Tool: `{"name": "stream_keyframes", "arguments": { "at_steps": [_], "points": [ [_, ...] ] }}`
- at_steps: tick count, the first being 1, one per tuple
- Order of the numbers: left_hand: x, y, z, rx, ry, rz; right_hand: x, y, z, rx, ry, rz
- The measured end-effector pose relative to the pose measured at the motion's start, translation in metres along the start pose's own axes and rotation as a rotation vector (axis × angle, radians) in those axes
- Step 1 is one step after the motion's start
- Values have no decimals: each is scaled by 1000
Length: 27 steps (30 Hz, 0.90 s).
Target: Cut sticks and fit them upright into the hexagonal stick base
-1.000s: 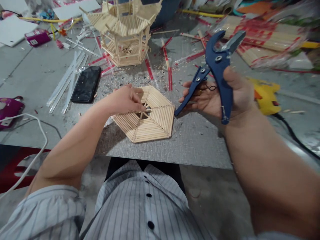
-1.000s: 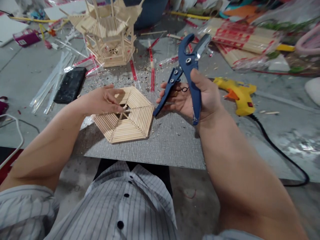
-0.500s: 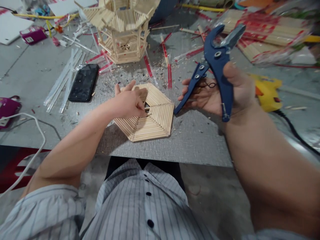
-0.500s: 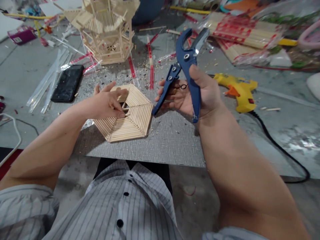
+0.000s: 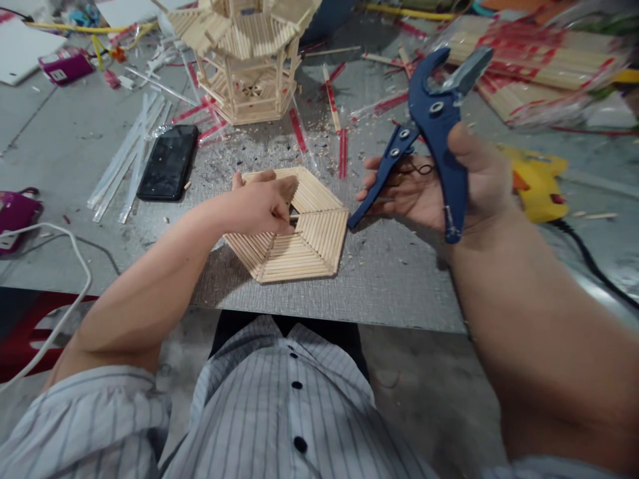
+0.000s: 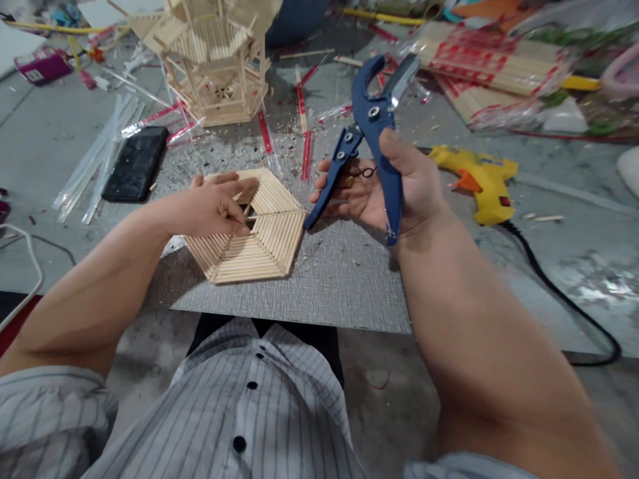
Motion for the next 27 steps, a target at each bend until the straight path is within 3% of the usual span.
{"name": "stream_keyframes", "arguments": {
  "at_steps": [5,14,17,19,21,24,25,27],
  "points": [
    [1,0,0,-13,19,-9,0,2,0,20,-17,42],
    [3,1,2,-29,35,-28,-1,0,0,-1,3,-13],
    [2,-7,1,-83,92,-100,-1,2,5,-7,-41,-20],
    [1,-17,-1,-205,161,-214,-1,-4,14,3,-168,-115],
    [-1,-26,2,-390,198,-342,-7,-18,28,-56,-375,-328],
    [-1,-30,11,-667,170,-441,-26,-30,44,-388,-623,-653],
    [-1,-29,12,-736,159,-451,-30,-27,48,-544,-674,-695],
    [-1,-28,13,-832,154,-465,-32,-11,52,-849,-753,-662]
  ]
}}
Point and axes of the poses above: each hand's wrist, its own x-axis towards the middle knuckle, its own y-axis out of the palm, z = x × y, the point moved 8 cm from there along x, towards the middle knuckle, and after that the axes turned 7 degrees about -x, right-handed, at the moved point
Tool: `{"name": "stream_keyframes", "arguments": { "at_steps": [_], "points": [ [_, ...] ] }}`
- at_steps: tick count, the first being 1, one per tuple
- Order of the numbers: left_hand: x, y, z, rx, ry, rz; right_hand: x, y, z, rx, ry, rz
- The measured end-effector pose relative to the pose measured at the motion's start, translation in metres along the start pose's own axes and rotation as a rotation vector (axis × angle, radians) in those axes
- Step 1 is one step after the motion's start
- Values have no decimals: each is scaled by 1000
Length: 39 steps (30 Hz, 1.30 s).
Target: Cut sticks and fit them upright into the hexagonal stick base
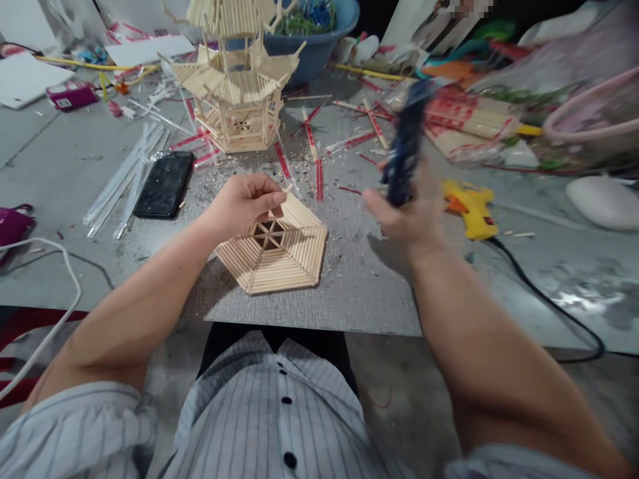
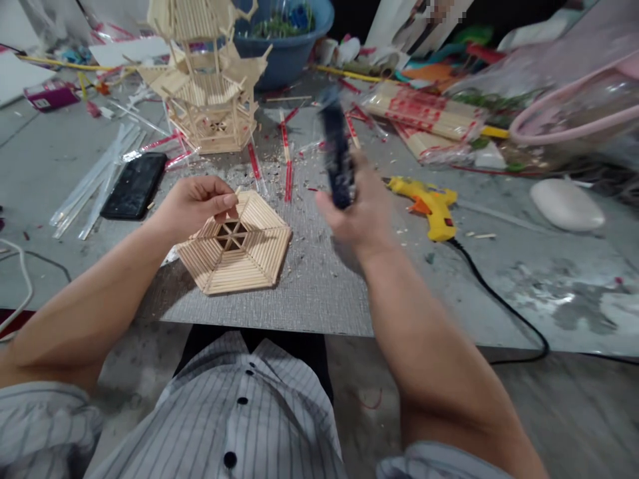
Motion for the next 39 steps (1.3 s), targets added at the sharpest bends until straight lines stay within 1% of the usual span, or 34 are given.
{"name": "stream_keyframes", "arguments": {
  "at_steps": [2,3,5,7,9,11,15,17,20,25,28,34,39],
  "points": [
    [0,0,-1,-56,9,-17,-5,13,16,-140,-165,130],
    [-1,0,-1,-75,18,-16,-8,19,21,-180,-213,193],
    [-1,1,-2,-103,40,2,-14,30,28,-215,-245,283],
    [-2,3,-1,-126,50,29,-17,35,31,-221,-253,320],
    [-1,6,1,-180,40,47,-17,37,32,-219,-253,329],
    [-1,8,5,-282,-1,48,-17,37,29,-226,-236,325],
    [-1,13,15,-481,-160,42,-14,37,23,-237,-211,301],
    [-1,15,18,-513,-217,51,-14,37,21,-233,-206,286],
    [-2,14,20,-532,-239,69,-14,36,21,-230,-200,265],
    [1,11,21,-579,-193,121,-15,37,27,-273,-228,294],
    [2,10,22,-603,-171,111,-15,38,29,-297,-242,313],
    [2,7,19,-615,-135,73,-16,39,33,-276,-284,320],
    [3,7,16,-601,-49,62,-16,39,33,-285,-270,331]
  ]
}}
Point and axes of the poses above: each hand's wrist, its own x-axis towards the middle knuckle, its own y-axis out of the palm, z = x × y, the point moved 8 cm from there along x, towards the middle knuckle, and after that the axes turned 7 degrees about -x, right-handed, at the moved point
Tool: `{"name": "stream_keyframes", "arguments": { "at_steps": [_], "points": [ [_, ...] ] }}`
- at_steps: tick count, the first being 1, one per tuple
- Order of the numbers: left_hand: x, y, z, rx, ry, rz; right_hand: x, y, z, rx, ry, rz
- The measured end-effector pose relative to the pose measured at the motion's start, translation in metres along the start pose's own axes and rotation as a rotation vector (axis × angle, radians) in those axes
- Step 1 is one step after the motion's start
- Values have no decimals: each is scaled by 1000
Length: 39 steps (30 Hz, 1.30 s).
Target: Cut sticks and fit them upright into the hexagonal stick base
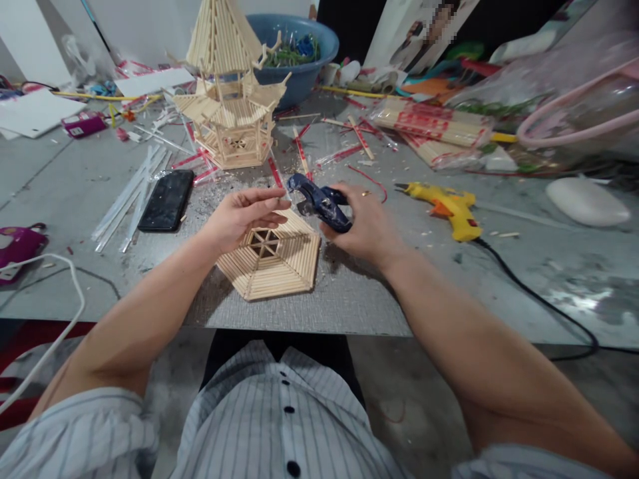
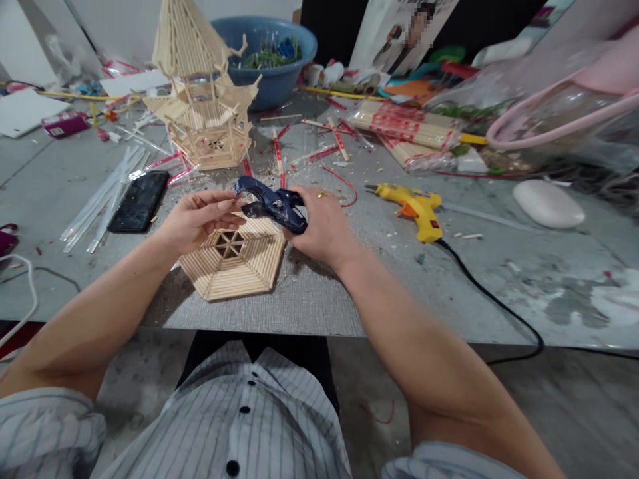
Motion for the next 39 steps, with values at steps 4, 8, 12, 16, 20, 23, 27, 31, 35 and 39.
{"name": "stream_keyframes", "arguments": {
  "at_steps": [4,8,12,16,20,23,27,31,35,39],
  "points": [
    [1,3,-3,78,93,1,0,-2,2,-2,-3,2],
    [-1,2,-12,244,202,-80,0,-2,4,-7,-4,14],
    [-3,-2,-20,348,243,-155,0,-2,4,-11,3,16],
    [-4,3,-18,382,187,-90,0,-2,5,-11,2,21],
    [-5,8,-17,414,157,-59,1,-2,7,-10,2,29],
    [-4,11,-14,422,138,-11,1,-3,8,-8,0,34],
    [-3,13,-9,423,135,46,2,-3,9,-33,7,49],
    [-4,12,-9,447,184,29,1,-1,10,-48,3,60],
    [-5,11,-12,525,223,0,-1,1,11,-36,-5,70],
    [-7,10,-12,572,221,-29,-2,2,12,-27,0,95]
  ]
}}
Point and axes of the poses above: each hand's wrist, its own x-axis towards the middle knuckle, its own y-axis out of the palm, z = x × y, the point moved 8 cm from there along x, towards the middle knuckle, and after that the axes turned 7 degrees about -x, right-handed, at the moved point
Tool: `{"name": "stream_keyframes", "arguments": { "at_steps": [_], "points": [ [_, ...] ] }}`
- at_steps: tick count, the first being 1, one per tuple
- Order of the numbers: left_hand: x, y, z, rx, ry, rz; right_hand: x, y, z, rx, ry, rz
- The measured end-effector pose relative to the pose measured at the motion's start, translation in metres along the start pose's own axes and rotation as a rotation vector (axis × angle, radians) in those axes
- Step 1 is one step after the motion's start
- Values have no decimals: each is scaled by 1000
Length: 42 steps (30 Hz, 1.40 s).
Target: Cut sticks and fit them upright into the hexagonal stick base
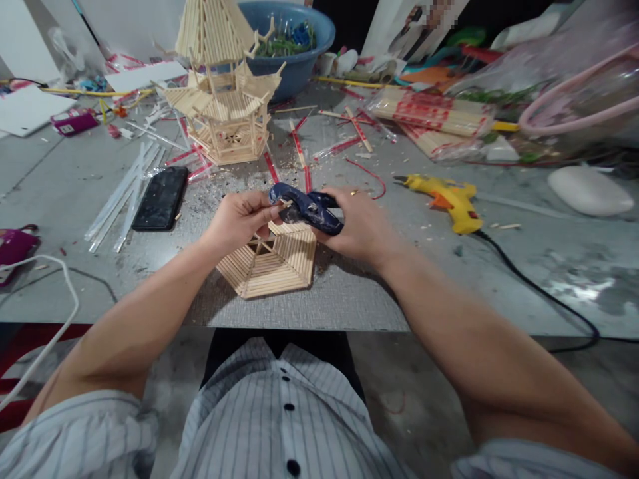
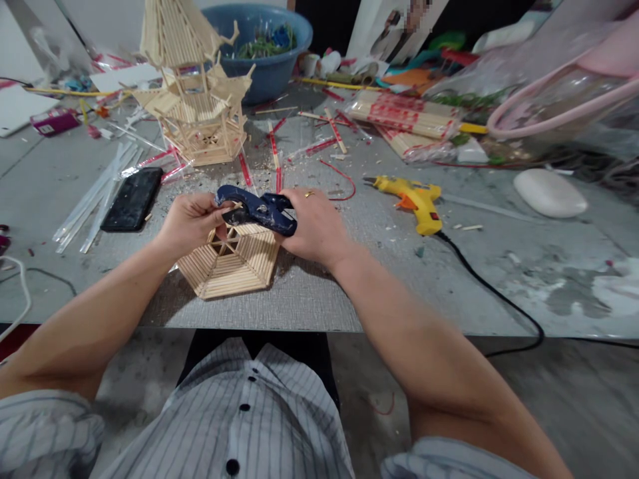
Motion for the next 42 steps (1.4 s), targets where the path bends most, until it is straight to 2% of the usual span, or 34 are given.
{"name": "stream_keyframes", "arguments": {
  "at_steps": [11,42],
  "points": [
    [-2,5,-4,35,8,35,0,6,1,35,-24,83],
    [1,3,-4,50,18,-6,-3,2,2,-176,119,95]
  ]
}}
Point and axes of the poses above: each hand's wrist, its own x-axis towards the middle knuckle, its own y-axis out of the palm, z = x × y, the point moved 8 cm from there along x, towards the middle knuckle, and after that the axes turned 7 degrees about -x, right-handed, at the moved point
